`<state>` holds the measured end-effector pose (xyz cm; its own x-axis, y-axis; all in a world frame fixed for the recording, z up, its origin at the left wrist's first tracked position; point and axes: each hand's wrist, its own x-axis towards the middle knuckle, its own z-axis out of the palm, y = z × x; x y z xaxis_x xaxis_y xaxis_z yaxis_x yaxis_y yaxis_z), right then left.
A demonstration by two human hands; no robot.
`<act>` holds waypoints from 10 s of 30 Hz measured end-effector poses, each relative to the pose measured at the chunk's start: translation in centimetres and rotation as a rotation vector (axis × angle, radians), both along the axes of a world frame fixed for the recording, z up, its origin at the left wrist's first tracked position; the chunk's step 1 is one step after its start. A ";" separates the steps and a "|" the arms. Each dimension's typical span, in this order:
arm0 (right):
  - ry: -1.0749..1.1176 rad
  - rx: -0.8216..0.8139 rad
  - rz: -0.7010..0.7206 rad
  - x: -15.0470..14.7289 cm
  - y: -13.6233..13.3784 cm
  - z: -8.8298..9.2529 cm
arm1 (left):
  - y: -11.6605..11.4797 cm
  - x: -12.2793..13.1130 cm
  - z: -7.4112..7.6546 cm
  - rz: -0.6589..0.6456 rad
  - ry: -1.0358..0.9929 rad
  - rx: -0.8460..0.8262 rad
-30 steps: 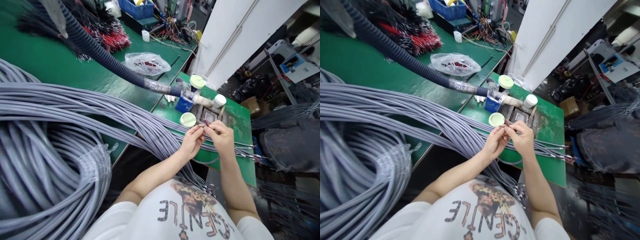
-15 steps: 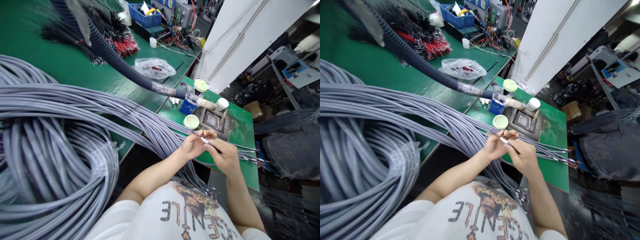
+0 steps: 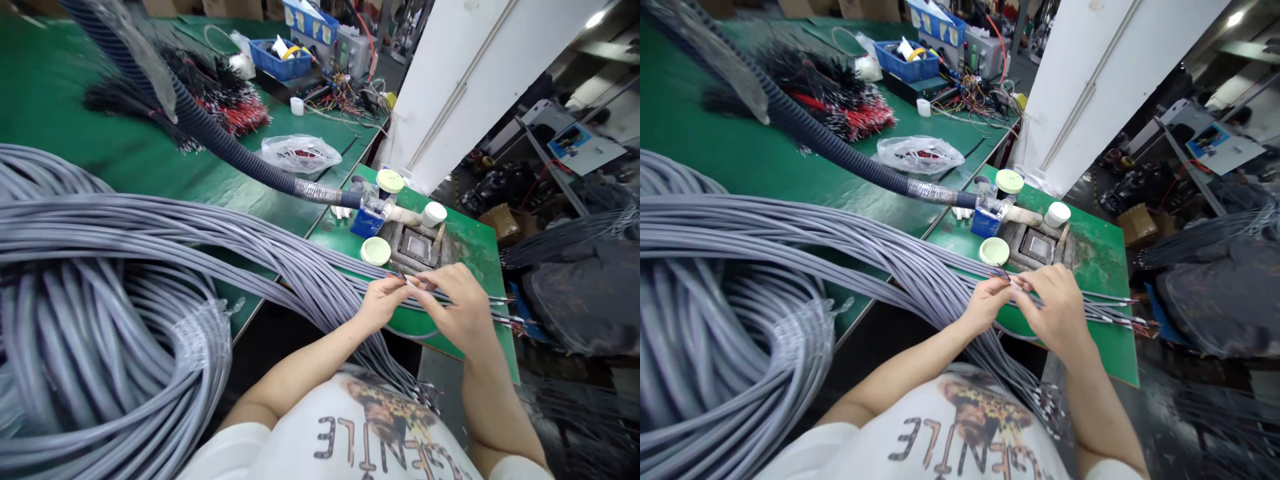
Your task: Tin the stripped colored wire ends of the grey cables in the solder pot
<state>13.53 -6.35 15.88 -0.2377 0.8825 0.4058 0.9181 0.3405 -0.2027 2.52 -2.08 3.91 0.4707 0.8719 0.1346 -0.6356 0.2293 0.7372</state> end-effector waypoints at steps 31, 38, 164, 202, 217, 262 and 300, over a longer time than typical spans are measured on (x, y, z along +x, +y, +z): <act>0.047 0.009 0.381 3.4 0.7 -5.2 | 0.7 -1.7 0.1 -0.237 -0.224 -0.416; 0.353 0.149 0.158 3.1 1.9 -5.5 | 0.7 -1.8 0.3 -0.121 -0.025 -0.295; 0.104 0.228 0.284 4.0 -6.5 -8.0 | -2.4 -0.9 0.8 -0.097 0.061 -0.339; 0.206 0.233 0.265 3.0 -7.8 -9.9 | -3.4 -0.8 0.1 -0.180 0.082 -0.363; -0.208 -0.155 -0.571 10.9 -23.4 -11.3 | -0.6 2.6 -1.9 -0.097 0.988 1.150; 0.886 -0.416 -0.451 5.9 -16.6 -9.1 | -4.6 3.8 1.3 -0.562 0.477 0.055; 0.705 0.010 -0.129 3.8 -3.8 -7.2 | -3.7 2.4 -0.2 0.023 0.137 -0.159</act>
<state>17.35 -10.14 8.65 0.1897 0.8814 0.4326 0.6026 0.2433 -0.7600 4.88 -5.76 3.75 0.4552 0.8877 -0.0690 -0.5384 0.3361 0.7728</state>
